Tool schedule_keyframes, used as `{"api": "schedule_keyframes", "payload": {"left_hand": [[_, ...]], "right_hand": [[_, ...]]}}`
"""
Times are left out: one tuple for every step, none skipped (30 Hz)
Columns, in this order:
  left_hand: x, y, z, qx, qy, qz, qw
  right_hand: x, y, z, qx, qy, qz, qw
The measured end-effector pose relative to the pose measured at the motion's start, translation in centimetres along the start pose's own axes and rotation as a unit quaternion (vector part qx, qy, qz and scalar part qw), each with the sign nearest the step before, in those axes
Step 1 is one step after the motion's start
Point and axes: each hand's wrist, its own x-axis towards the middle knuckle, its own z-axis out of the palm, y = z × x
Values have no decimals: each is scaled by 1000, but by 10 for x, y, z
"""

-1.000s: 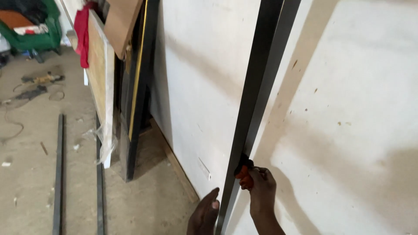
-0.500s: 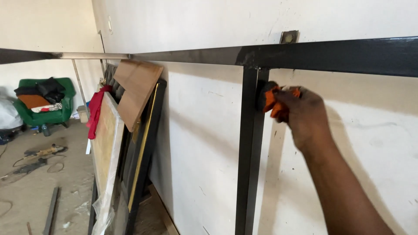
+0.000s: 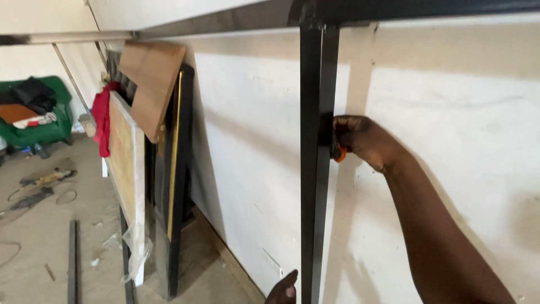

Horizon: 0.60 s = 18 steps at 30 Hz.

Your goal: Applying black paint to a metal frame using a sponge applicator

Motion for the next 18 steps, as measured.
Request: {"api": "schedule_keyframes", "payload": {"left_hand": [[-5,60,21,-8,-2,-14,1000],[-23,86,39,-14,-1,-31,999],[-38,113,56,-12,69,-23,997],[-47,140,71,-7,139,-12,990],[-53,153,80,-11,141,-27,990],[-54,166,88,-18,146,-44,988],[-55,180,95,-24,152,-61,986],[-52,175,98,-26,154,-67,986],[-49,171,100,-37,162,-79,983],[-46,167,102,-47,170,-89,980],[-46,172,106,-49,172,-93,979],[-45,177,108,-33,171,-112,978],[-44,184,111,-16,170,-131,977],[-45,179,111,-17,170,-129,977],[-46,176,111,-22,181,-134,974],[-40,175,111,-25,190,-131,973],[-39,148,100,-26,188,-121,974],[-34,122,88,14,164,-103,981]], "right_hand": [[-15,9,8,-29,14,68,997],[-23,35,14,-29,10,85,996],[-31,61,19,-72,5,111,991],[-38,85,25,-116,-1,132,984],[-38,135,26,-117,-5,147,982],[-36,182,27,42,-47,132,989],[-37,230,27,200,-84,116,969],[-48,223,36,200,-86,122,969],[-60,215,46,10,-75,180,981],[-70,206,55,-182,-63,229,954],[-74,224,60,-183,-66,233,953],[-76,242,65,-155,-77,249,953],[-80,258,71,-127,-87,265,952],[-80,284,74,-129,-86,264,952],[-80,309,76,17,-79,302,950],[-72,331,77,161,-69,325,929],[-71,312,75,159,-67,316,933],[-69,292,74,101,-75,318,940]]}}
